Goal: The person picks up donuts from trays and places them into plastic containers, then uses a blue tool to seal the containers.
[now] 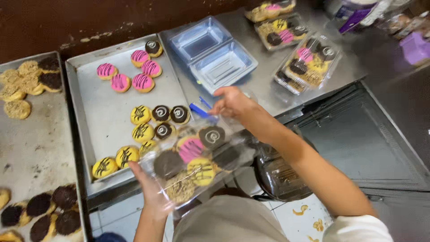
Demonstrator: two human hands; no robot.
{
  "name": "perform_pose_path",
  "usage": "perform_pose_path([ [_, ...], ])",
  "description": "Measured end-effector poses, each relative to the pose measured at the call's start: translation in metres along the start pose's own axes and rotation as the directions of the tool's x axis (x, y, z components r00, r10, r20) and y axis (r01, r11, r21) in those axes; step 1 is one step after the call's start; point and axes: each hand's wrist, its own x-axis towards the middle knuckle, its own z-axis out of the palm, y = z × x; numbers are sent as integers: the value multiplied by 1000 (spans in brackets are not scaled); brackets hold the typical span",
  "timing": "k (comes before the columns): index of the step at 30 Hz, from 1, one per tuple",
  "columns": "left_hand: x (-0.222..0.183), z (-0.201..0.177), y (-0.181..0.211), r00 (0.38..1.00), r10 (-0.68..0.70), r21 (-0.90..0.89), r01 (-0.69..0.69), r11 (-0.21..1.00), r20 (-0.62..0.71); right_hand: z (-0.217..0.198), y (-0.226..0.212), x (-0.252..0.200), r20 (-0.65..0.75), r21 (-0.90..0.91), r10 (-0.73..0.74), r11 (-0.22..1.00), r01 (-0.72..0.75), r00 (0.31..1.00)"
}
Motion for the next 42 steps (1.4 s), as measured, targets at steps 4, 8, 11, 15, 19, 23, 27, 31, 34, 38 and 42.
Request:
perform_pose_path([
  [4, 25, -8, 2, 1000, -5, -23, 5, 1000, 22, 14, 18, -25, -7, -295, -87, 952, 81, 996],
  [8, 69, -51, -10, 982, -47, -29, 53, 998, 184, 31, 25, -37, -66, 25, 282, 960, -280, 957],
  [11, 111, -85, -23, 944, -98, -119, 142, 983, 315, 41, 25, -39, -82, 114, 347, 934, -337, 934],
  [15, 93, -80, -23, 804, -56, -225, 231, 947, 592, 51, 40, -26, -184, 171, 313, 944, -283, 932],
  [19, 163, -142, -104, 778, 183, -463, 152, 873, 601, 31, 81, -2, -206, 198, 283, 949, -244, 937],
  [23, 189, -142, -135, 924, 226, -235, -156, 959, 309, 34, 95, 9, -168, 141, 262, 960, -240, 950],
  [27, 173, -124, -128, 950, 254, -231, -210, 950, 184, 24, 124, 19, -136, 91, 118, 990, -106, 984],
  [31, 175, -117, -127, 947, 292, -239, -254, 937, 138, 70, 56, 8, -138, -86, 205, 972, -218, 969],
  [34, 184, -118, -129, 934, 339, -233, -307, 923, 112, 64, 42, 11, -188, -258, 337, 889, -377, 923],
  [38, 179, -118, -128, 926, 362, -239, -329, 914, 106, 7, 58, 44, -115, -611, 102, 777, -151, 988],
  [42, 175, -115, -127, 927, 364, -216, -338, 916, 94, -46, 94, 106, 13, -1000, -235, 22, 19, 972],
])
